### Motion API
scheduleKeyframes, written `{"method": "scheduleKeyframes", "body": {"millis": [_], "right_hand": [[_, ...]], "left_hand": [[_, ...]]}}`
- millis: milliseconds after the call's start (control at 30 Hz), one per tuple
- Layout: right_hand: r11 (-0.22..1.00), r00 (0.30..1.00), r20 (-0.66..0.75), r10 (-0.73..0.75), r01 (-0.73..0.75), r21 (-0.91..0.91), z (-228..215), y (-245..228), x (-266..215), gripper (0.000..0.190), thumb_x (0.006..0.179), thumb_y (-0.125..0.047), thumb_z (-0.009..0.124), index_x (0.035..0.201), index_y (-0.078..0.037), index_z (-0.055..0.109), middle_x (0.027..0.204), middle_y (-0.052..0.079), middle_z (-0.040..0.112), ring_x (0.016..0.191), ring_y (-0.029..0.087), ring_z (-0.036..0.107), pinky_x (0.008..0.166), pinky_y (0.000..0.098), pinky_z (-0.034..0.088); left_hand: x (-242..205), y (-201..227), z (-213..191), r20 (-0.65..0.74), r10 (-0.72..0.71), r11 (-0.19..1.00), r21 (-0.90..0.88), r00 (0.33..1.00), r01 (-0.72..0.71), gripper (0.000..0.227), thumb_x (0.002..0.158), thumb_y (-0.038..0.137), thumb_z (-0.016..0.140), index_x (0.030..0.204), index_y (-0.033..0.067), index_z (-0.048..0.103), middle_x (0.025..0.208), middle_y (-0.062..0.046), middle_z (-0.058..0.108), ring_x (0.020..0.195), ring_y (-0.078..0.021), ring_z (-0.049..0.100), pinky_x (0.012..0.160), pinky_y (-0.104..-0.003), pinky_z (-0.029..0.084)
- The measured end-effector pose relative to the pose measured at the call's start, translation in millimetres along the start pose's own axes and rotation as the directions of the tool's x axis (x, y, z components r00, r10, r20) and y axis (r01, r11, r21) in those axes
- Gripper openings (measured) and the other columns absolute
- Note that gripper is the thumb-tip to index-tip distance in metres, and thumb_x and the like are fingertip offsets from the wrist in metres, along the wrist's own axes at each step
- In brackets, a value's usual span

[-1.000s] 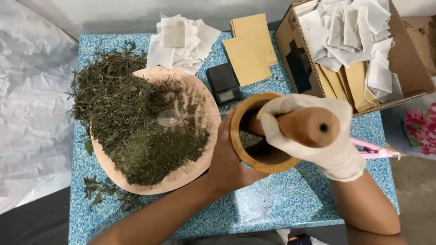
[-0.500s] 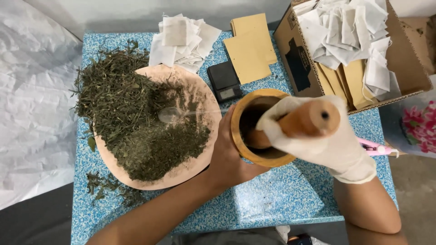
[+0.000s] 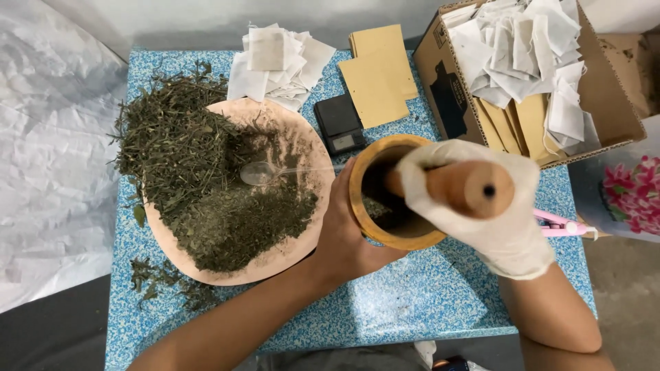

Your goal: Grinding dried tea leaves into a finer consistency using a wooden mortar and pestle.

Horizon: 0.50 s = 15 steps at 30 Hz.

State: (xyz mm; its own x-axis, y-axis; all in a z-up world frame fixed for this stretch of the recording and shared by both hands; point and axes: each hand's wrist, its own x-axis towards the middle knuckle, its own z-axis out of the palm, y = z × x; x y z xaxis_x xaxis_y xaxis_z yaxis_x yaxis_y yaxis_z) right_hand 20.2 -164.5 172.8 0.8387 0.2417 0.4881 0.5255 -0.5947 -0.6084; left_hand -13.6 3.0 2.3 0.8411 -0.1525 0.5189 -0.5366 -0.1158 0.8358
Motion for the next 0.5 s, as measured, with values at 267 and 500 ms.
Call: {"method": "scheduleKeyframes", "body": {"millis": [267,500], "right_hand": [[0.933,0.924,0.177,0.34,-0.355,0.06,-10,-5,6,0.008,0.088,-0.011,0.085,0.082,-0.007,0.083,0.092,0.0,0.087,0.083,0.009,0.077,0.087,0.0246,0.068],[0.861,0.896,0.431,0.111,-0.303,0.408,-8,13,3,0.012,0.094,-0.015,0.082,0.105,-0.015,0.08,0.108,0.001,0.087,0.1,0.017,0.087,0.095,0.0322,0.079]], "left_hand": [[8,14,-2,0.003,-0.076,0.986,-0.15,0.997,0.076,0.125,0.089,0.037,0.096,0.177,0.0042,0.014,0.178,-0.021,0.037,0.167,-0.0411,0.047,0.143,-0.06,0.042],[17,21,-8,0.031,-0.075,0.993,-0.084,0.997,0.077,0.117,0.087,0.041,0.096,0.173,0.0044,0.025,0.172,-0.021,0.042,0.159,-0.042,0.054,0.14,-0.059,0.045]]}}
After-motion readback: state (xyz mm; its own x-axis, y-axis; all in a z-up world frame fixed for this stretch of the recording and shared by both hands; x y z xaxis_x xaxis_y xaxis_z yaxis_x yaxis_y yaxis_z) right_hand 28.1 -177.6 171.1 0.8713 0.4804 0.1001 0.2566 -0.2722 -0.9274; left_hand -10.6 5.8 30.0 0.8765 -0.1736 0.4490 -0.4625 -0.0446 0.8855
